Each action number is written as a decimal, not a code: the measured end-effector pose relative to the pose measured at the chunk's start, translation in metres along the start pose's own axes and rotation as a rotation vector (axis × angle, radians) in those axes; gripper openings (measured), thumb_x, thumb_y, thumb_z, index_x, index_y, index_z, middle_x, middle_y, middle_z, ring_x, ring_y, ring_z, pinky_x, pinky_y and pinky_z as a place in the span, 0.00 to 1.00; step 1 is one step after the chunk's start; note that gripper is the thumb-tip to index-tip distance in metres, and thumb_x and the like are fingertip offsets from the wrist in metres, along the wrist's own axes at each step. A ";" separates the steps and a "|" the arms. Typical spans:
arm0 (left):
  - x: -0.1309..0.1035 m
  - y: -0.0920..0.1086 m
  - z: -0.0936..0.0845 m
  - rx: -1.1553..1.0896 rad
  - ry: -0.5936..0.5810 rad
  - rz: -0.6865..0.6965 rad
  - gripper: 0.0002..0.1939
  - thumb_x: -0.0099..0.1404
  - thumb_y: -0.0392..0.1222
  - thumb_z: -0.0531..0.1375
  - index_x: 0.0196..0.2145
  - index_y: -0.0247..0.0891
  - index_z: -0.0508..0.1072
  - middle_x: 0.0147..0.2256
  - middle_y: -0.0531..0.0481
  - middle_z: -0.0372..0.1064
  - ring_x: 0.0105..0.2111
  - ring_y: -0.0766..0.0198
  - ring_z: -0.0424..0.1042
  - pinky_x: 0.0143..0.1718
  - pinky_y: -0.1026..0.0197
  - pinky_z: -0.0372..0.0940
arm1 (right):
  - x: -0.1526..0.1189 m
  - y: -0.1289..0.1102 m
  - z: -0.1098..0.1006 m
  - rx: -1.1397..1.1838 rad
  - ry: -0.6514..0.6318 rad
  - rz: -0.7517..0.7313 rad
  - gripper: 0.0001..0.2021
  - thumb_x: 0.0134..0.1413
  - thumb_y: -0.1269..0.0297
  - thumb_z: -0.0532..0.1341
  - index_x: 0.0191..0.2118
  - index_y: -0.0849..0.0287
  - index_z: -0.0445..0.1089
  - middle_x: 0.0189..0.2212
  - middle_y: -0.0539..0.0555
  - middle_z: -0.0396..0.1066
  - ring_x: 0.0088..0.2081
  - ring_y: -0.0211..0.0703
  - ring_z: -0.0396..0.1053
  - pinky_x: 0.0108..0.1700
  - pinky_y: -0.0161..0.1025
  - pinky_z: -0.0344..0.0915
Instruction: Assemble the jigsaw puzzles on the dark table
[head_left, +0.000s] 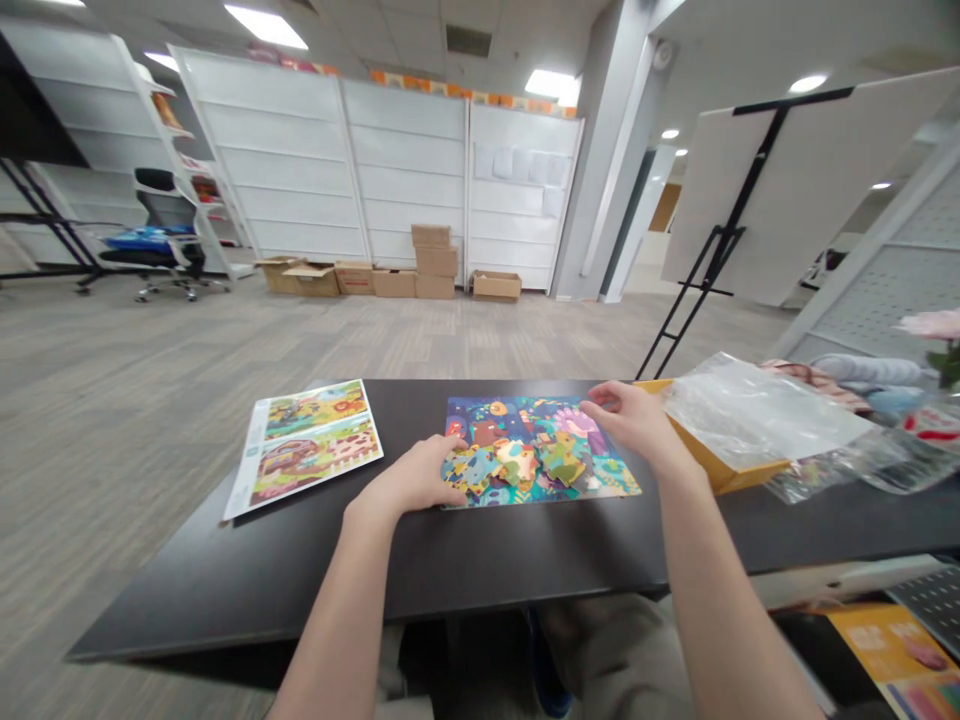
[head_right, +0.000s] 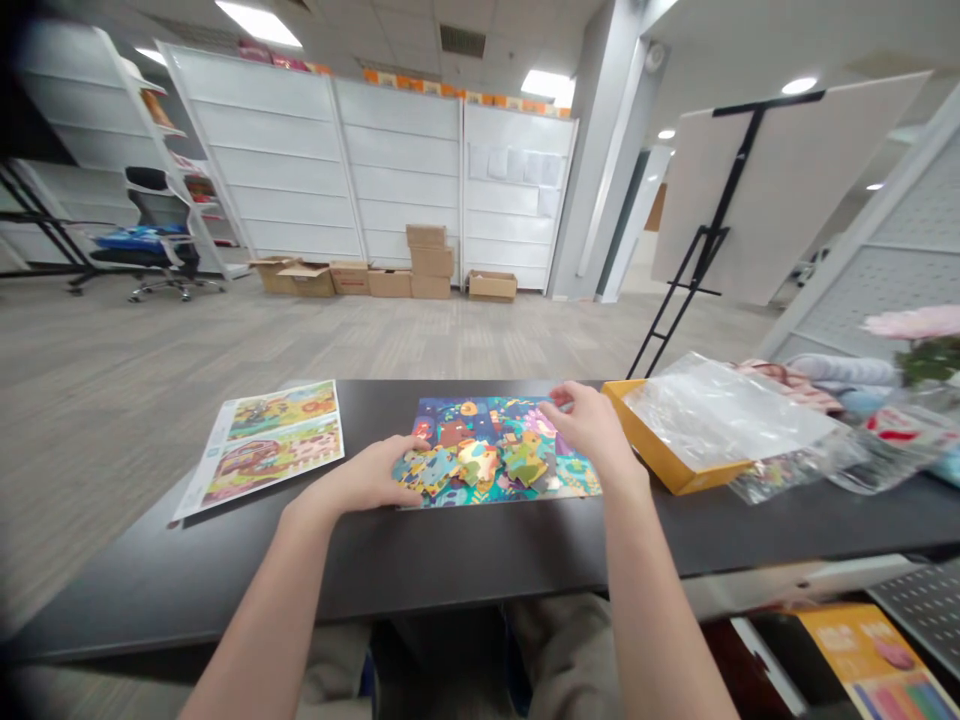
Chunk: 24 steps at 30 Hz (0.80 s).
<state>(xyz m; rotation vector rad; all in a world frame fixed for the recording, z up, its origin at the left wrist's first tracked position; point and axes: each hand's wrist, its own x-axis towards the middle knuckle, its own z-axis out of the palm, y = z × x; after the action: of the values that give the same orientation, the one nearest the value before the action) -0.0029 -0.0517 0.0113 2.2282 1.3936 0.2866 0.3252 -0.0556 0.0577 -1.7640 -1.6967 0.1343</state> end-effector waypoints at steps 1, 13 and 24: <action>0.000 -0.002 0.000 0.002 0.007 -0.002 0.38 0.49 0.44 0.70 0.58 0.38 0.70 0.57 0.38 0.69 0.57 0.44 0.69 0.58 0.51 0.63 | -0.001 0.003 0.009 0.013 -0.012 0.006 0.12 0.51 0.55 0.64 0.36 0.58 0.77 0.33 0.55 0.80 0.33 0.46 0.76 0.38 0.40 0.69; 0.002 -0.017 0.001 -0.067 0.070 0.024 0.32 0.50 0.46 0.69 0.54 0.42 0.74 0.55 0.43 0.71 0.56 0.46 0.71 0.58 0.52 0.63 | -0.016 0.035 0.031 0.039 -0.016 0.075 0.13 0.53 0.53 0.62 0.35 0.56 0.78 0.32 0.56 0.80 0.33 0.49 0.77 0.38 0.44 0.71; -0.010 -0.016 -0.009 -0.072 0.104 -0.026 0.26 0.49 0.42 0.66 0.48 0.44 0.76 0.49 0.47 0.76 0.50 0.47 0.75 0.54 0.51 0.65 | -0.019 -0.007 0.050 0.066 -0.104 -0.028 0.09 0.56 0.58 0.61 0.34 0.54 0.76 0.31 0.53 0.80 0.31 0.47 0.76 0.35 0.42 0.68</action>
<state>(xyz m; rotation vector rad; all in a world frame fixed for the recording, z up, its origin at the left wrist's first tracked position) -0.0235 -0.0520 0.0117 2.1629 1.4412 0.4425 0.2909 -0.0538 0.0163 -1.7106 -1.7692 0.2710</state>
